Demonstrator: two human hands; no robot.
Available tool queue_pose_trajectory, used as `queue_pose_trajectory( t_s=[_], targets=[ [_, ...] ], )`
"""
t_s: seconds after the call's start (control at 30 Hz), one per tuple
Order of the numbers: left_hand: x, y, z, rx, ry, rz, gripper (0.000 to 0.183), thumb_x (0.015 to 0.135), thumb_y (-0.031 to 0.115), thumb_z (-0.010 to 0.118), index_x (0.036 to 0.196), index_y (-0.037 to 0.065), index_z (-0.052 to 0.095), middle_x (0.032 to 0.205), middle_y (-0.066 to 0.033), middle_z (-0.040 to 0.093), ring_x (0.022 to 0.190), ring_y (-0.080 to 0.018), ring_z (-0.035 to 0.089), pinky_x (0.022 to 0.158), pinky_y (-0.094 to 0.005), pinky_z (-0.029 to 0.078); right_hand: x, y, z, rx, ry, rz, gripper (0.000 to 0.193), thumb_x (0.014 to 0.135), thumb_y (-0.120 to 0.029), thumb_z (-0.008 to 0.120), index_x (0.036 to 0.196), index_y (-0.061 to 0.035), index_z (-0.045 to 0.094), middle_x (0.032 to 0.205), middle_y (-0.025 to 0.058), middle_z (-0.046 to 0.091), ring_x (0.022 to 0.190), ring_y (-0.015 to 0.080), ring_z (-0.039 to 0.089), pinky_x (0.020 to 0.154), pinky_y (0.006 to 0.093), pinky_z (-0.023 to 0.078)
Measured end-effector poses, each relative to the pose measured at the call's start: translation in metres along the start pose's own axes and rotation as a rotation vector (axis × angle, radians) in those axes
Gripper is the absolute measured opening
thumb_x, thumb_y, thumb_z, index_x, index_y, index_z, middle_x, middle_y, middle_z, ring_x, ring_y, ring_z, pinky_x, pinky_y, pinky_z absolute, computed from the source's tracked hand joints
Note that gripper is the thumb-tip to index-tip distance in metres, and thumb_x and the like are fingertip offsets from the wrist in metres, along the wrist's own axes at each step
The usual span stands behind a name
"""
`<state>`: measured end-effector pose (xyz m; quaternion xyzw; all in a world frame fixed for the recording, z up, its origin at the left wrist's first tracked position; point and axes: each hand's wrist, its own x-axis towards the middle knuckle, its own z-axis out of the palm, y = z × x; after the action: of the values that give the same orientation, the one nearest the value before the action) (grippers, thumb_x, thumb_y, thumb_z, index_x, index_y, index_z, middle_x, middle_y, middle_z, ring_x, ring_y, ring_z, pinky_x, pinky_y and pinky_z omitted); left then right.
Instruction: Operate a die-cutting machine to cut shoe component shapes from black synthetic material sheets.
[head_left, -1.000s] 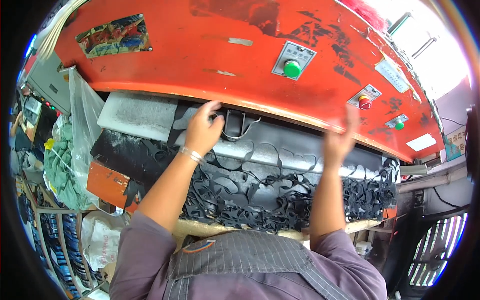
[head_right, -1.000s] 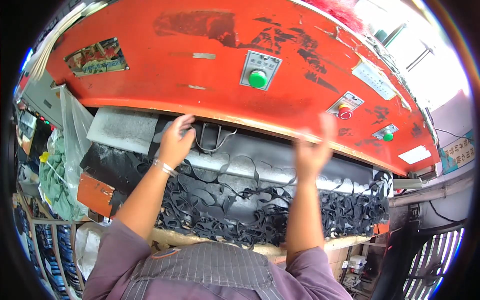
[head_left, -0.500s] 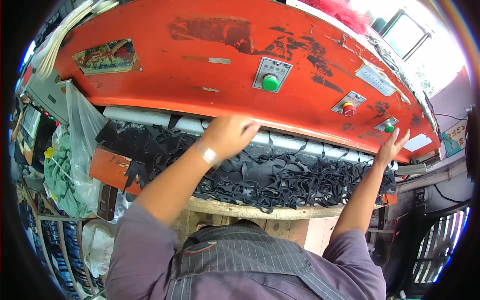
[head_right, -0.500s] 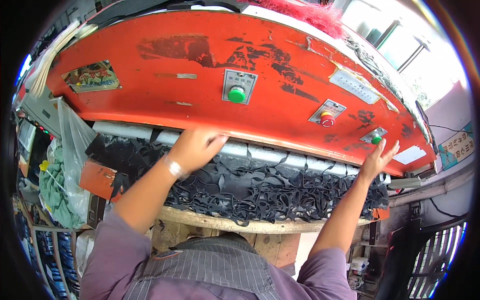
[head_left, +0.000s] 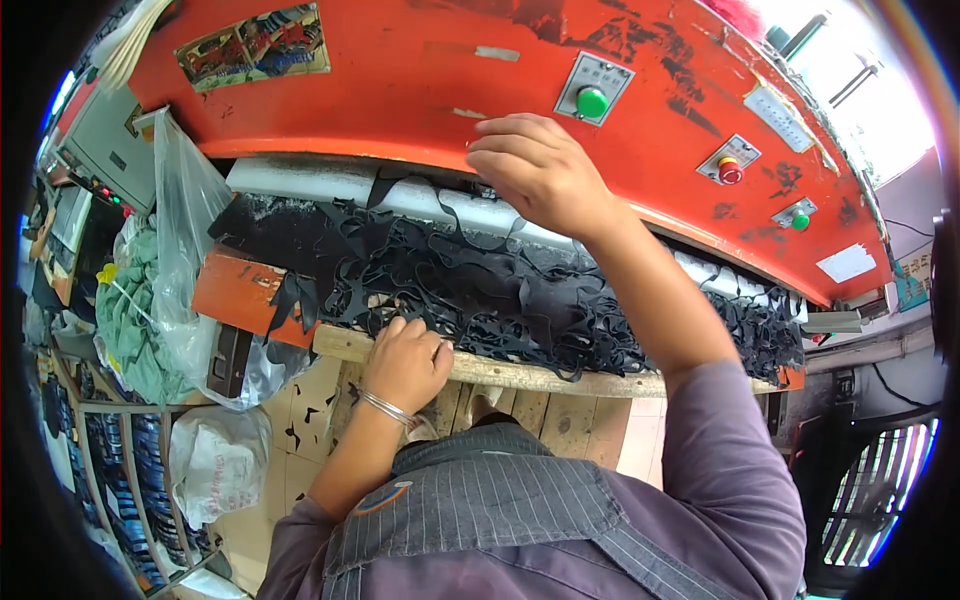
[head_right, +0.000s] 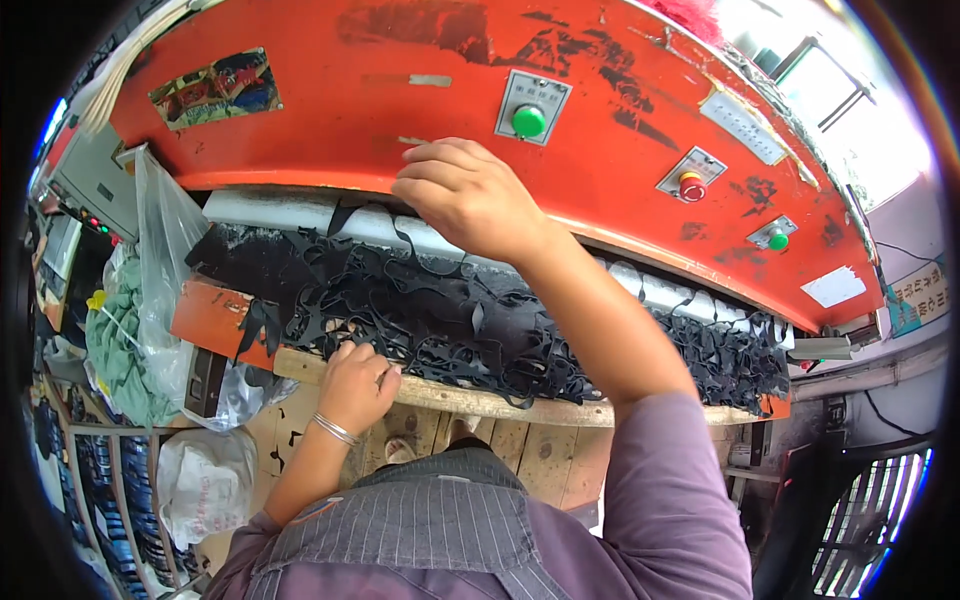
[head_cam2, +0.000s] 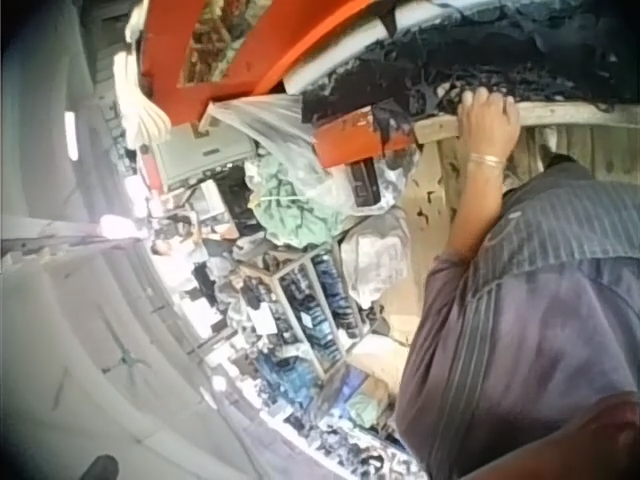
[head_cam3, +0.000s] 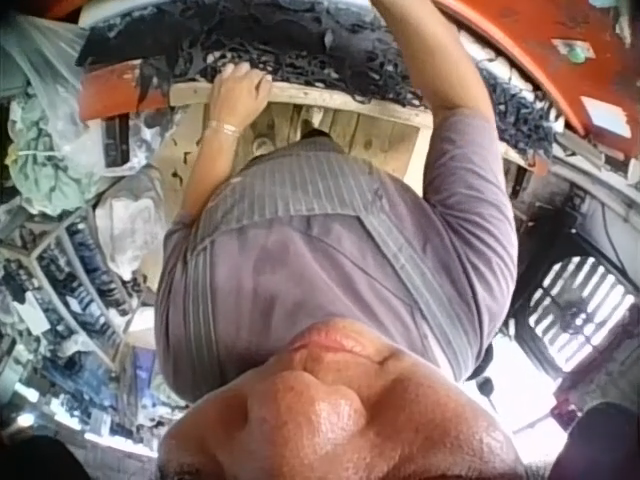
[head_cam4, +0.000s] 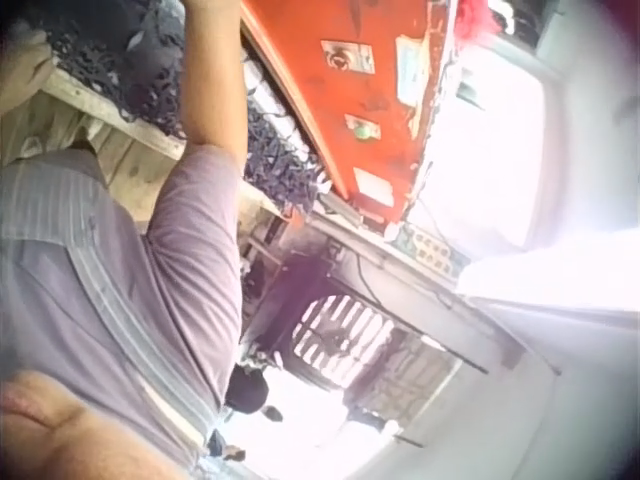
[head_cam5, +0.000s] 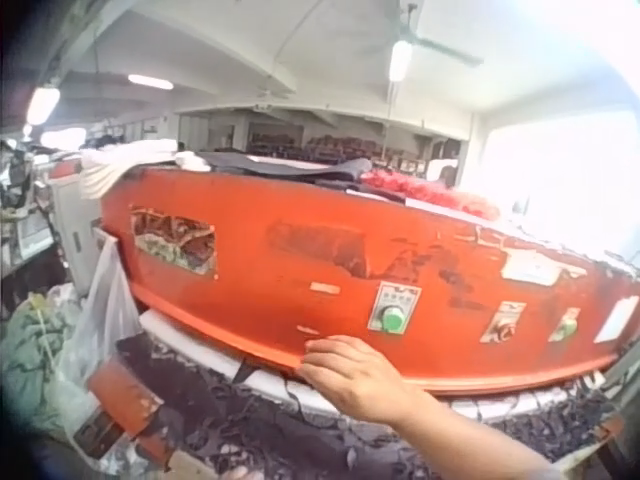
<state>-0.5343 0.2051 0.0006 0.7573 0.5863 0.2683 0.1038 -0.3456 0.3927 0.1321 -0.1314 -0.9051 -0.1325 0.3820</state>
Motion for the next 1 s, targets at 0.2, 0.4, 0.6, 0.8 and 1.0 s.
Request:
queue_pose_trajectory(
  t_s=[0.2, 0.4, 0.6, 0.8, 1.0],
  targets=[
    [0.035, -0.013, -0.01, 0.005, -0.452, -0.021, 0.027, 0.082, 0.027, 0.061, 0.066, 0.008, 0.07, 0.071, -0.0083, 0.06, 0.08, -0.0286, 0.059, 0.074, -0.0421, 0.048, -0.033, 0.068, 0.07, 0.061, -0.61, -0.155, 0.027, 0.087, -0.015, 0.052, 0.109, -0.0038, 0.065, 0.115, 0.0126, 0.063, 0.119, 0.0289, 0.054, 0.102, 0.0378, 0.043],
    [0.139, -0.05, 0.031, 0.049, -0.169, 0.231, 0.04, 0.086, 0.031, 0.061, 0.115, 0.005, 0.064, 0.126, -0.0122, 0.06, 0.12, -0.0291, 0.052, 0.101, -0.0442, 0.039, -0.04, 0.119, 0.146, 0.225, -0.857, -0.37, 0.022, 0.084, -0.016, 0.053, 0.101, -0.0101, 0.066, 0.114, 0.0048, 0.064, 0.124, 0.0276, 0.049, 0.107, 0.0392, 0.038],
    [0.189, -0.075, 0.047, -0.008, -0.424, 0.221, 0.04, 0.083, 0.026, 0.065, 0.118, 0.006, 0.063, 0.127, -0.0101, 0.06, 0.121, -0.0277, 0.053, 0.106, -0.0437, 0.035, -0.065, 0.138, 0.07, -0.105, -0.818, 0.149, 0.023, 0.077, -0.023, 0.065, 0.094, -0.0087, 0.064, 0.096, 0.0066, 0.064, 0.099, 0.0232, 0.061, 0.096, 0.042, 0.045],
    [0.223, -0.056, 0.105, -0.37, -0.088, 0.21, 0.057, 0.081, 0.017, 0.067, 0.133, 0.002, 0.05, 0.118, -0.012, 0.064, 0.115, -0.0276, 0.056, 0.104, -0.0421, 0.036, -0.132, 0.119, 0.049, -0.294, -0.89, 1.219, 0.038, 0.081, -0.039, 0.061, 0.087, -0.0016, 0.065, 0.091, 0.02, 0.068, 0.087, 0.0374, 0.066, 0.079, 0.0465, 0.052],
    [0.224, -0.048, 0.124, -0.281, -0.05, 0.215, 0.056, 0.083, 0.015, 0.063, 0.136, 0.002, 0.047, 0.121, -0.0107, 0.064, 0.121, -0.026, 0.053, 0.107, -0.0419, 0.033, -0.194, 0.079, 0.037, 0.212, -0.169, 1.46, 0.069, 0.078, -0.034, 0.075, 0.134, -0.0039, 0.05, 0.114, 0.0222, 0.064, 0.106, 0.0356, 0.062, 0.093, 0.0431, 0.047]
  ],
)
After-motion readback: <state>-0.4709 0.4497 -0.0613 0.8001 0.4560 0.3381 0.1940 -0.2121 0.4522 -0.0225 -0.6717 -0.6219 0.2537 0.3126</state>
